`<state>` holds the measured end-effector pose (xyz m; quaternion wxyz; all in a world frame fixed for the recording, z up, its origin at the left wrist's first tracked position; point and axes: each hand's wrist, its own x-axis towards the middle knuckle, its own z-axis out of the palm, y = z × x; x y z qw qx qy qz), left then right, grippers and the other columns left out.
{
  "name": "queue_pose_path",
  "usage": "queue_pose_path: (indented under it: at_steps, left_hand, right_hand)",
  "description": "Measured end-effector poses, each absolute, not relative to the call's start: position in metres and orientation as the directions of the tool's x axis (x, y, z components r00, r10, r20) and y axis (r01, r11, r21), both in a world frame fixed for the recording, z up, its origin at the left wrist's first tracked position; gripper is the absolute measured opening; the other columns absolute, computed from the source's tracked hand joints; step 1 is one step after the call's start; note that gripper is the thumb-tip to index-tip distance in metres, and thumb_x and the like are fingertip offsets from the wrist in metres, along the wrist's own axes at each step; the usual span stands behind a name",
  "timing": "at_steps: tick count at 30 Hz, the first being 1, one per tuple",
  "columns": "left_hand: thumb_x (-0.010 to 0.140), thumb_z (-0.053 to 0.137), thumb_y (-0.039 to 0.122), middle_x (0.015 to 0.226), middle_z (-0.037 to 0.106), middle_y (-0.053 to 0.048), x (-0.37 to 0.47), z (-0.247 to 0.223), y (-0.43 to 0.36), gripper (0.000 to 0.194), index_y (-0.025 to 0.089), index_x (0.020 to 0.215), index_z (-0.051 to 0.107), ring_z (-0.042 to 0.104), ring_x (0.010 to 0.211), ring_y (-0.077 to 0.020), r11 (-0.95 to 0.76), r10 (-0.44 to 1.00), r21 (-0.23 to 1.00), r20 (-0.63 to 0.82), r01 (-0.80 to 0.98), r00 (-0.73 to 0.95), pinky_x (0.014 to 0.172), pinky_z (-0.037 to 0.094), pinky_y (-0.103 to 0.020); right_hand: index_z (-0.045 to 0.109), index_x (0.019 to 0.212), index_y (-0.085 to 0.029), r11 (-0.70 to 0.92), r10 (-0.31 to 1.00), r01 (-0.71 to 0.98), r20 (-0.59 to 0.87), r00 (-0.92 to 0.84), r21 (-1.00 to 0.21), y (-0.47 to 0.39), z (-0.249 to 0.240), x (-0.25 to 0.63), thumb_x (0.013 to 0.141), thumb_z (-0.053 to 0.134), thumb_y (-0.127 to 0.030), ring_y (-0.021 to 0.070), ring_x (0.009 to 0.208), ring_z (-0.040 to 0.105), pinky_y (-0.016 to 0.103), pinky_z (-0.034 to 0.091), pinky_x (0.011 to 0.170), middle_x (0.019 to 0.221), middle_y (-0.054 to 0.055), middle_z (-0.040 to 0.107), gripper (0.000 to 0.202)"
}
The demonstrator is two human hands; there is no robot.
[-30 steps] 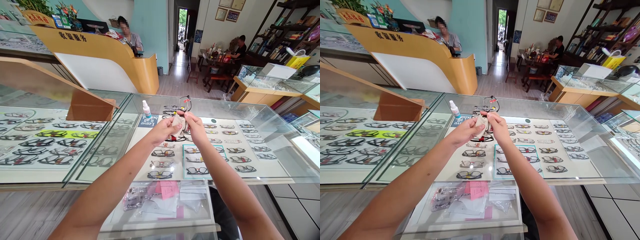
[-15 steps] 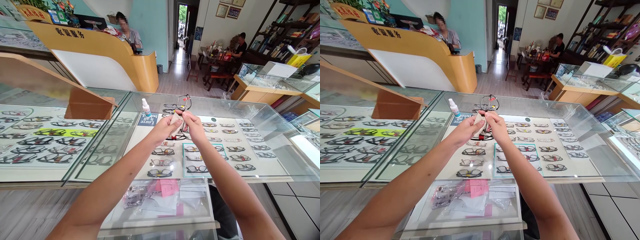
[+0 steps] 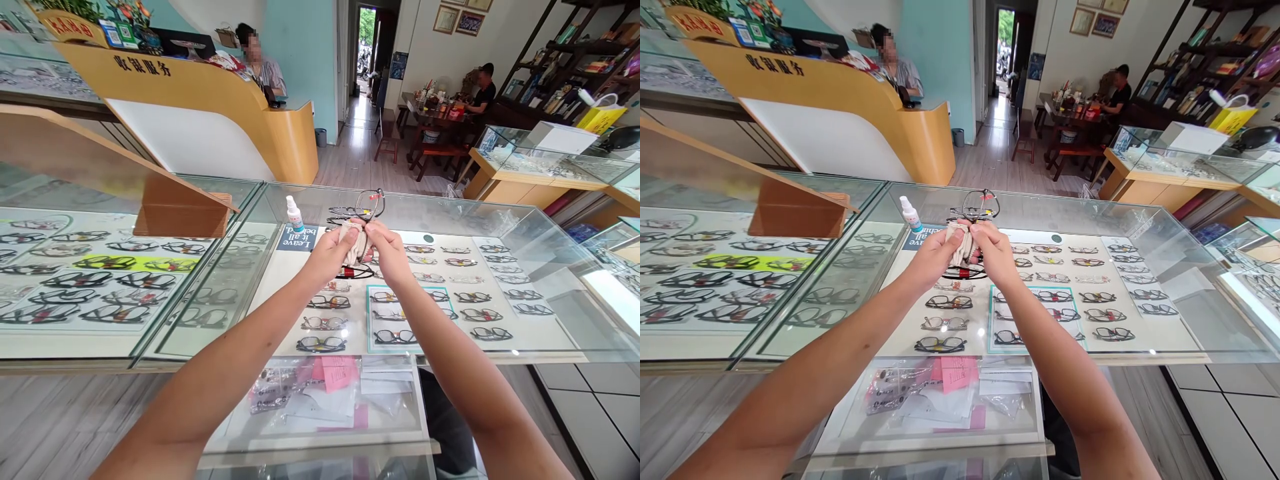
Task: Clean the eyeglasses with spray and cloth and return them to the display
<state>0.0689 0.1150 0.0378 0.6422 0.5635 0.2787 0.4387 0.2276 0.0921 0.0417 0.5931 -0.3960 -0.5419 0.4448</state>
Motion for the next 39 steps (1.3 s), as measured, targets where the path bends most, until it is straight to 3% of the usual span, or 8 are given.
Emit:
queue_pose_path:
  at_steps: [3,6,14,20,25,30,35,39]
  left_hand:
    - [0.086,0.087,0.068,0.094,0.079,-0.008,0.0665,0.0395,0.1137,0.062,0.016,0.114,0.069,0.076,0.087,-0.0222,-0.027,0.818,0.973,0.154,-0.23,0.554,0.079,0.059,-0.031]
    - [0.085,0.09,0.063,0.09,0.077,-0.006,0.0656,0.041,0.1123,0.061,0.017,0.118,0.068,0.072,0.077,-0.0188,-0.038,0.828,0.981,0.138,-0.19,0.543,0.066,0.053,-0.027]
    - [0.086,0.081,0.077,0.08,0.07,-0.001,0.066,0.0414,0.1158,0.066,0.018,0.114,0.069,0.066,0.064,-0.015,-0.06,0.911,0.974,0.142,-0.217,0.388,0.058,0.055,-0.026]
    - [0.091,0.08,0.07,0.095,0.078,-0.008,0.0593,0.0479,0.1133,0.062,0.015,0.119,0.069,0.076,0.085,-0.0211,-0.105,0.815,0.98,0.182,-0.169,0.549,0.077,0.061,-0.031]
    - [0.089,0.085,0.066,0.084,0.071,-0.002,0.0621,0.0445,0.1134,0.066,0.017,0.128,0.066,0.066,0.07,-0.0154,-0.167,0.869,0.977,0.21,-0.135,0.449,0.06,0.051,-0.024]
    - [0.086,0.082,0.076,0.084,0.07,-0.002,0.0654,0.0409,0.1149,0.069,0.018,0.121,0.069,0.064,0.064,-0.0145,-0.156,0.91,0.97,0.214,-0.186,0.356,0.056,0.053,-0.026]
    - [0.095,0.069,0.079,0.086,0.076,-0.005,0.0624,0.0442,0.1126,0.071,0.016,0.129,0.068,0.072,0.071,-0.0195,-0.145,0.873,0.977,0.201,-0.158,0.445,0.067,0.06,-0.031]
    - [0.096,0.077,0.066,0.101,0.078,-0.008,0.061,0.0421,0.1123,0.066,0.016,0.137,0.064,0.076,0.091,-0.022,-0.189,0.816,0.975,0.223,-0.119,0.533,0.083,0.061,-0.033]
  right_hand:
    - [0.088,0.106,-0.024,0.23,0.973,-0.115,0.225,0.056,-0.966,0.0944,0.0397,0.2306,0.096,0.07,-0.06,0.0111,0.068,0.041,0.027,0.042,0.053,0.106,0.003,0.056,0.041]
    - [0.088,0.11,-0.025,0.249,0.968,-0.102,0.249,0.015,-0.963,0.095,0.0403,0.2319,0.096,0.069,-0.062,0.0133,0.073,0.047,0.03,0.048,0.061,0.105,0.004,0.058,0.044]
    - [0.083,0.083,-0.023,0.398,0.915,0.008,0.396,-0.072,-0.917,0.0935,0.0432,0.2319,0.1,0.068,-0.066,0.0214,0.096,0.056,0.041,0.053,0.096,0.098,0.005,0.059,0.048]
    - [0.087,0.106,-0.025,0.289,0.956,-0.15,0.294,-0.012,-0.946,0.0968,0.0393,0.2349,0.095,0.073,-0.067,0.0155,0.075,0.052,0.035,0.051,0.07,0.101,0.004,0.06,0.045]
    - [0.083,0.083,-0.025,0.315,0.949,-0.162,0.314,0.029,-0.935,0.0966,0.041,0.2322,0.089,0.081,-0.063,0.0195,0.088,0.058,0.036,0.053,0.078,0.107,0.006,0.073,0.039]
    - [0.08,0.071,-0.024,0.362,0.932,-0.104,0.362,0.025,-0.926,0.0916,0.0471,0.2296,0.09,0.081,-0.055,0.0212,0.096,0.059,0.04,0.052,0.094,0.095,0.005,0.07,0.036]
    - [0.089,0.091,-0.026,0.314,0.95,-0.186,0.309,0.056,-0.931,0.0917,0.0463,0.2325,0.09,0.082,-0.052,0.0155,0.078,0.053,0.036,0.053,0.077,0.094,0.003,0.064,0.027]
    - [0.089,0.101,-0.026,0.221,0.975,-0.263,0.218,0.042,-0.939,0.0926,0.0431,0.2335,0.091,0.081,-0.058,0.0126,0.067,0.049,0.033,0.048,0.057,0.103,0.004,0.064,0.035]
